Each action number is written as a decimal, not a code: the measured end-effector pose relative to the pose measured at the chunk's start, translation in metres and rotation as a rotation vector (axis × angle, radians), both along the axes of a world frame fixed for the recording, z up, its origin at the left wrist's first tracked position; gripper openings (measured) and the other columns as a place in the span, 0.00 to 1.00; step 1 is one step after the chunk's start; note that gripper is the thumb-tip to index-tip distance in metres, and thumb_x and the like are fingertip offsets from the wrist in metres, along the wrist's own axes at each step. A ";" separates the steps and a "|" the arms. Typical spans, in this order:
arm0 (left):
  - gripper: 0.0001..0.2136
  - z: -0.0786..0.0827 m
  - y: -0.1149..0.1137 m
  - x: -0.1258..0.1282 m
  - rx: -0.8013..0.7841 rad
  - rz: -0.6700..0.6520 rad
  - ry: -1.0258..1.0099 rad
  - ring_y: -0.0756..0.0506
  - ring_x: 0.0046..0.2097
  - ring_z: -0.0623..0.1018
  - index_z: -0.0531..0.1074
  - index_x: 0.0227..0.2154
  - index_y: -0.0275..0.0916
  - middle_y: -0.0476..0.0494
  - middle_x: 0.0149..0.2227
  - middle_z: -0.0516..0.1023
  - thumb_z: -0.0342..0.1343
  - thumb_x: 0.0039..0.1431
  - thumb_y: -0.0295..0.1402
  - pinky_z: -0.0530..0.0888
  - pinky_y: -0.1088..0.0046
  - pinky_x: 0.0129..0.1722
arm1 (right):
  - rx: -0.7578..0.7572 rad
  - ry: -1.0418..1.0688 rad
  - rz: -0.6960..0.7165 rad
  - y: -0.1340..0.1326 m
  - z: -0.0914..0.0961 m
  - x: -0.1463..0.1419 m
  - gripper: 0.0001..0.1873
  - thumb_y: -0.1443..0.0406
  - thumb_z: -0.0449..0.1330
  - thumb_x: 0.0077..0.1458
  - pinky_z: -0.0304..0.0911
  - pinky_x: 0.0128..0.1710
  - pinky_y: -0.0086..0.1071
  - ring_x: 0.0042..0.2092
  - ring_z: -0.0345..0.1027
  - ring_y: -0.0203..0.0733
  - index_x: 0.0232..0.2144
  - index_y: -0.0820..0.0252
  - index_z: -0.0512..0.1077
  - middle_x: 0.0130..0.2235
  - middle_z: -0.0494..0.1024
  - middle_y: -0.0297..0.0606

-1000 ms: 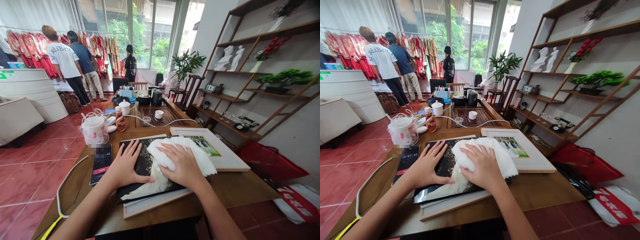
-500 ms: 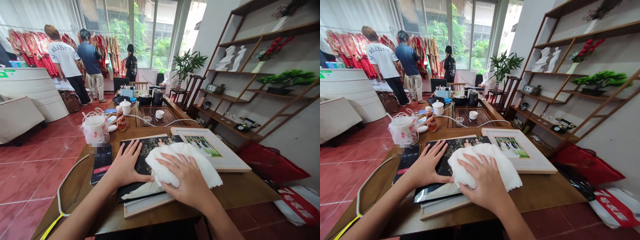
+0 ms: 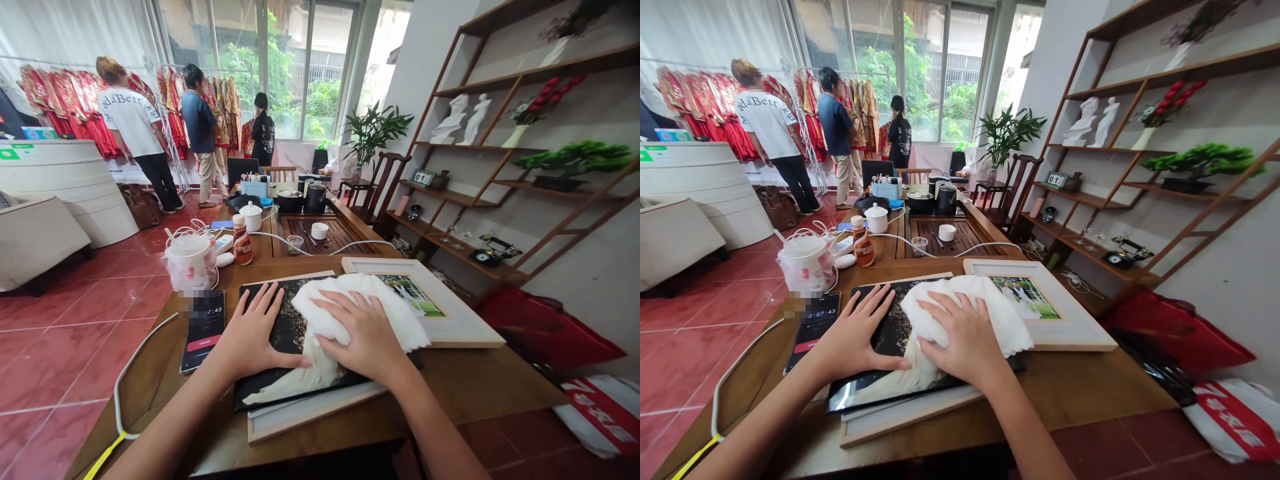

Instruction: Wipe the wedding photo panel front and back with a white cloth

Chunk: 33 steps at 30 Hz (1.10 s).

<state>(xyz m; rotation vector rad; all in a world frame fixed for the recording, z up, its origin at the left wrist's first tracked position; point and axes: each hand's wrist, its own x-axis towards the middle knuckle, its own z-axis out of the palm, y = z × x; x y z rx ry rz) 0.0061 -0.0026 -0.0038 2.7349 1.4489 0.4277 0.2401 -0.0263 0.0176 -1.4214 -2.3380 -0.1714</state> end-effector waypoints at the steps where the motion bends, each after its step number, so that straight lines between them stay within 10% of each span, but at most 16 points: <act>1: 0.54 0.000 0.000 0.000 0.000 0.001 0.000 0.31 0.68 0.47 0.45 0.67 0.33 0.33 0.68 0.48 0.49 0.45 0.68 0.45 0.45 0.64 | -0.009 0.002 0.015 -0.006 0.000 -0.001 0.28 0.54 0.58 0.52 0.50 0.50 0.52 0.55 0.58 0.58 0.56 0.44 0.66 0.60 0.67 0.34; 8: 0.55 0.001 0.000 -0.001 -0.011 -0.001 0.015 0.32 0.68 0.45 0.45 0.67 0.32 0.33 0.68 0.46 0.47 0.45 0.69 0.44 0.46 0.64 | -0.076 0.009 0.065 -0.030 0.001 -0.002 0.27 0.55 0.58 0.52 0.50 0.50 0.50 0.55 0.58 0.56 0.56 0.41 0.65 0.60 0.66 0.30; 19: 0.56 0.003 -0.001 0.001 -0.022 0.005 0.003 0.33 0.68 0.46 0.45 0.67 0.33 0.34 0.68 0.46 0.46 0.43 0.70 0.44 0.46 0.64 | -0.008 0.041 -0.003 0.012 0.003 -0.009 0.26 0.54 0.56 0.54 0.50 0.51 0.50 0.55 0.58 0.54 0.55 0.45 0.66 0.59 0.67 0.33; 33: 0.54 0.002 0.002 -0.001 -0.008 -0.008 0.026 0.33 0.68 0.44 0.44 0.67 0.33 0.35 0.68 0.44 0.45 0.46 0.68 0.44 0.46 0.64 | -0.039 -0.017 0.028 -0.028 0.001 0.001 0.29 0.55 0.57 0.52 0.48 0.52 0.52 0.56 0.57 0.56 0.57 0.41 0.63 0.60 0.65 0.29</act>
